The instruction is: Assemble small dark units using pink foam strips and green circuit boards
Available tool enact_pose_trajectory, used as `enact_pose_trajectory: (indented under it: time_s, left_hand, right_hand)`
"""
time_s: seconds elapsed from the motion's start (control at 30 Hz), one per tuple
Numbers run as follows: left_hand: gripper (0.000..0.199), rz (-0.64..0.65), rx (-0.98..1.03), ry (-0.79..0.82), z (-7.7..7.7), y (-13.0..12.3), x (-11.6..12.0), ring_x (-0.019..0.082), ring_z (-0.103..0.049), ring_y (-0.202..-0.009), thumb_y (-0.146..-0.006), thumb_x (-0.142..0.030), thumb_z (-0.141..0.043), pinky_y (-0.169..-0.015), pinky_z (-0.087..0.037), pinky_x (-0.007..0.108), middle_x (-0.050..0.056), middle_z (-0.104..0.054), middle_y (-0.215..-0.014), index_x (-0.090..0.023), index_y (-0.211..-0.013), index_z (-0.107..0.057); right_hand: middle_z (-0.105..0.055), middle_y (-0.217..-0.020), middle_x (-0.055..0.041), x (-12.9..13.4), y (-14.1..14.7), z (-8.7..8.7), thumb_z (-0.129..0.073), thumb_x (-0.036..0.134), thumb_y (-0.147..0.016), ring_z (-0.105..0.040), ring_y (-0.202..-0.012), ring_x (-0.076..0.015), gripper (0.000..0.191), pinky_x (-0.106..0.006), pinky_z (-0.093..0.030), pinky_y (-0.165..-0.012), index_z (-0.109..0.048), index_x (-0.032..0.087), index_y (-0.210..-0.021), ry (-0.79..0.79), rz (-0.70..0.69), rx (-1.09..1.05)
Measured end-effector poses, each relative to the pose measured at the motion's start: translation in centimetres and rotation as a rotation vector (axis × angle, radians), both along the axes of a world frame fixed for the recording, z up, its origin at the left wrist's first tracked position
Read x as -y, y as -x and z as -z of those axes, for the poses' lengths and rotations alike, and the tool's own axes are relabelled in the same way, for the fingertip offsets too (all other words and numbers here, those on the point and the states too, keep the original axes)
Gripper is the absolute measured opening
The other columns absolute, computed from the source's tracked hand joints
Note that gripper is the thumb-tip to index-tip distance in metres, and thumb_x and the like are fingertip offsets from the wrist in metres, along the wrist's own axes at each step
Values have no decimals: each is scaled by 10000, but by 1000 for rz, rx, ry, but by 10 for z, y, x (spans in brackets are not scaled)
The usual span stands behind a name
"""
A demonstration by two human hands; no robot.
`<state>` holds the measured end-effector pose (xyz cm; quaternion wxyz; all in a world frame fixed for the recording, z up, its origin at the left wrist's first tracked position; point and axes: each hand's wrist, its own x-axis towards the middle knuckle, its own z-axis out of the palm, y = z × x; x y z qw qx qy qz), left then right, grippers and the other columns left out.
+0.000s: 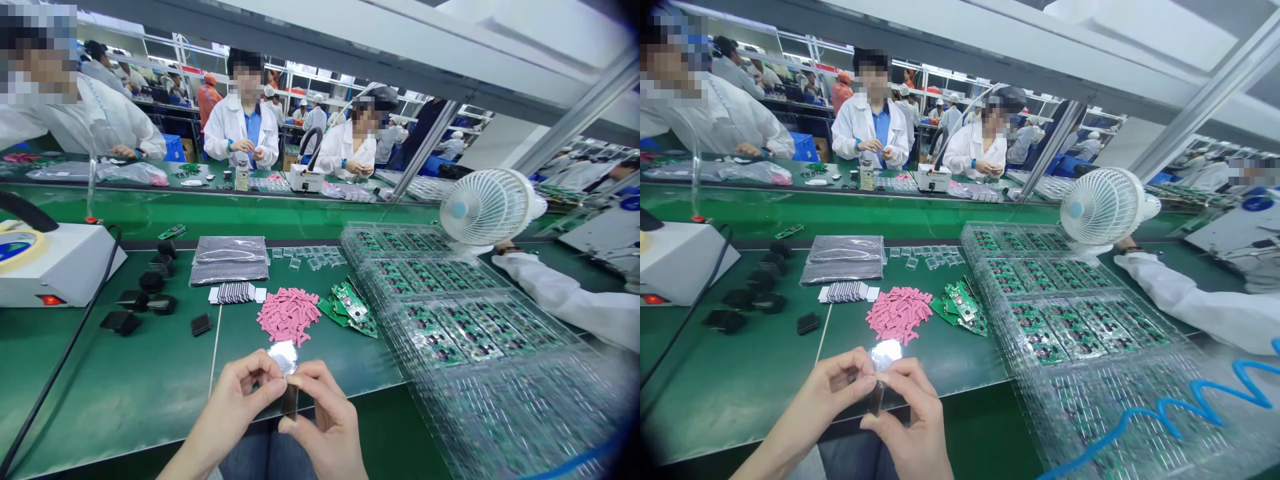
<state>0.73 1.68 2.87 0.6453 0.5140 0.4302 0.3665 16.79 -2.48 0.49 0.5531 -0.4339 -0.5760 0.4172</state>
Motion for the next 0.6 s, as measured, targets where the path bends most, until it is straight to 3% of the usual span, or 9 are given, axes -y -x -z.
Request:
enact_pose_trajectory:
  time_s: [0.2, 0.43, 0.6]
  left_hand:
    - [232, 26, -48, -84, 1, 0, 1, 160, -457, -707, -846, -380, -643, -679, -373, 275, -13, -505, -728, -200, -717, -575]
    - [193, -103, -195, -312, 11, -10, 16, 179, -535, -788, -956, -329, -469, -731, -409, 275, 3, -549, -808, -232, -793, -510]
    - [173, -223, -339, -339, 23, -11, 2, 199, -571, -786, -944, -319, -466, -714, -423, 295, 12, -603, -811, -236, -802, -521]
  right_hand:
    - [-594, -931, -45, 0, -1, 2, -764, 434, -781, -592, -882, -217, 316, -327, -507, -787, -732, 285, -1058, -9, 7, 60]
    - [-634, -1038, -44, -2, 1, 3, -720, 149, -801, -613, -973, -223, 255, -338, -484, -892, -697, 264, -1027, 11, 111, 200]
    - [-653, -978, -53, -9, -18, 12, -711, 165, -810, -619, -886, -205, 212, -310, -514, -808, -684, 220, -1013, 54, 199, 286]
